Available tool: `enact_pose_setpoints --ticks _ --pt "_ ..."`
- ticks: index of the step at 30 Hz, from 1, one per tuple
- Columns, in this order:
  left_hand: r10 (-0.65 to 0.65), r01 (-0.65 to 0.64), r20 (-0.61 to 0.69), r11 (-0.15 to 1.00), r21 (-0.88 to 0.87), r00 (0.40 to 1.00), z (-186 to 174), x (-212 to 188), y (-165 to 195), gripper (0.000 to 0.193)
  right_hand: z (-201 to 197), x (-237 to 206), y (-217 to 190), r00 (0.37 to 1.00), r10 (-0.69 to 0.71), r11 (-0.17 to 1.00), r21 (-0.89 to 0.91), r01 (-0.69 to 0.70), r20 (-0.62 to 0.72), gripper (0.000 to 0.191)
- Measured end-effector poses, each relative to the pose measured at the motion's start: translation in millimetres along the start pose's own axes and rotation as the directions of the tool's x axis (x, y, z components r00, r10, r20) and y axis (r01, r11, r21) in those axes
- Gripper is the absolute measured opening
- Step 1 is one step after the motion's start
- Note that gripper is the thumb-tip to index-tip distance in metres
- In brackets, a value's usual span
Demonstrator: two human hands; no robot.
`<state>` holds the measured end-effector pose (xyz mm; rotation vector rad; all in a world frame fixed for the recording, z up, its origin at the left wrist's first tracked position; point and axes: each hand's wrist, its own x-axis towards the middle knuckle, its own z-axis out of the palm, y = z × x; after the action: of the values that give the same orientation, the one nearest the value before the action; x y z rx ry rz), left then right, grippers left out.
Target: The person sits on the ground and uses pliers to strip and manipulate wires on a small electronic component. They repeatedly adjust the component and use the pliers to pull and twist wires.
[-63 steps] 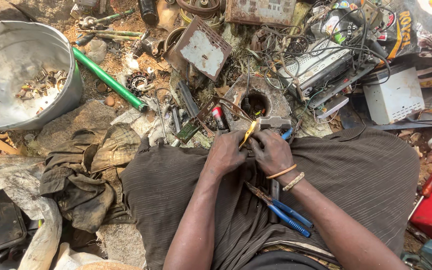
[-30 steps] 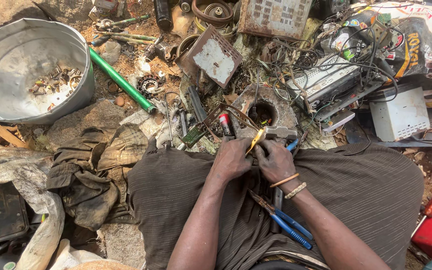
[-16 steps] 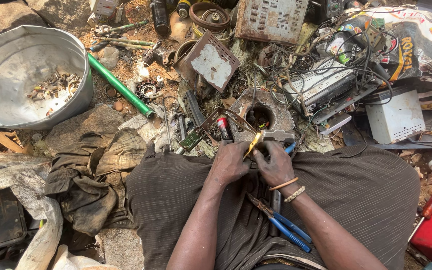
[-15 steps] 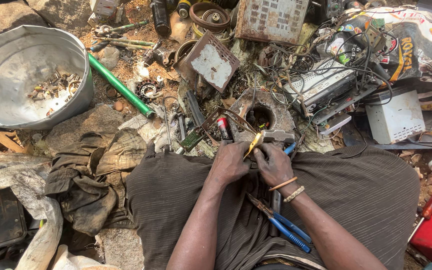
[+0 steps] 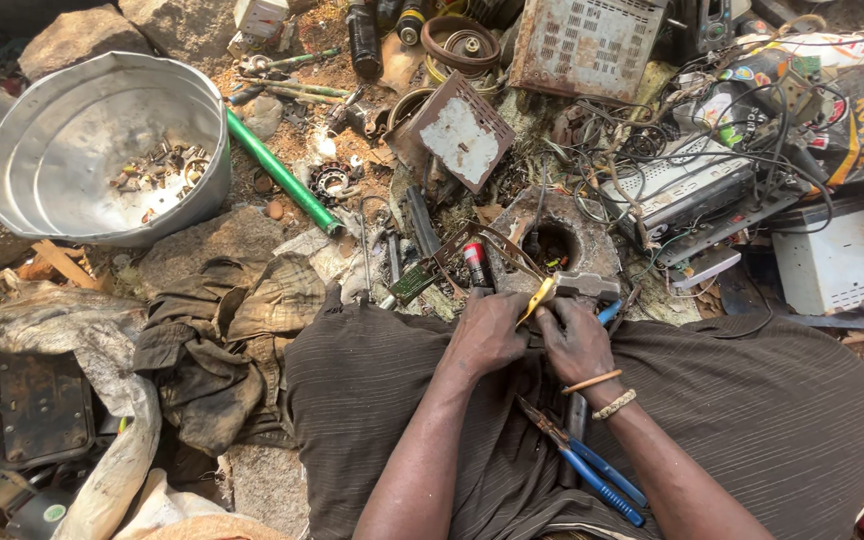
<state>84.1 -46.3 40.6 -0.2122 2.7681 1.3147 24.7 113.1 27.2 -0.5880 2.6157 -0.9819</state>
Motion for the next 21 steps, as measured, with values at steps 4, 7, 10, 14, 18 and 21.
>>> enact_pose_setpoints --ticks 4,7,10,14,18,21 --pt "-0.010 0.010 0.020 1.000 0.006 1.000 -2 0 0 0.030 2 1 1 0.994 -0.067 0.993 0.090 0.075 -0.082 0.033" --pt "-0.014 0.014 0.018 1.000 0.004 1.000 0 0 0 0.039 5 2 6 1.000 0.018 1.000 -0.025 -0.018 0.000 0.031" --pt "-0.033 0.030 0.052 0.998 0.046 0.998 2 2 0 0.036 4 4 13 0.997 -0.037 0.994 0.103 0.044 -0.072 0.033" --pt "-0.046 0.043 0.069 0.998 0.039 0.997 2 5 -1 0.044 4 6 18 1.000 0.001 1.000 -0.010 -0.001 0.015 0.033" --pt "-0.042 0.042 0.034 0.999 0.021 0.999 2 6 -1 0.043 5 4 16 0.998 -0.060 0.997 0.050 0.061 -0.022 0.032" --pt "-0.040 0.036 0.068 0.998 0.057 0.997 4 6 -2 0.038 4 3 15 0.989 -0.123 0.985 0.110 0.131 -0.083 0.034"
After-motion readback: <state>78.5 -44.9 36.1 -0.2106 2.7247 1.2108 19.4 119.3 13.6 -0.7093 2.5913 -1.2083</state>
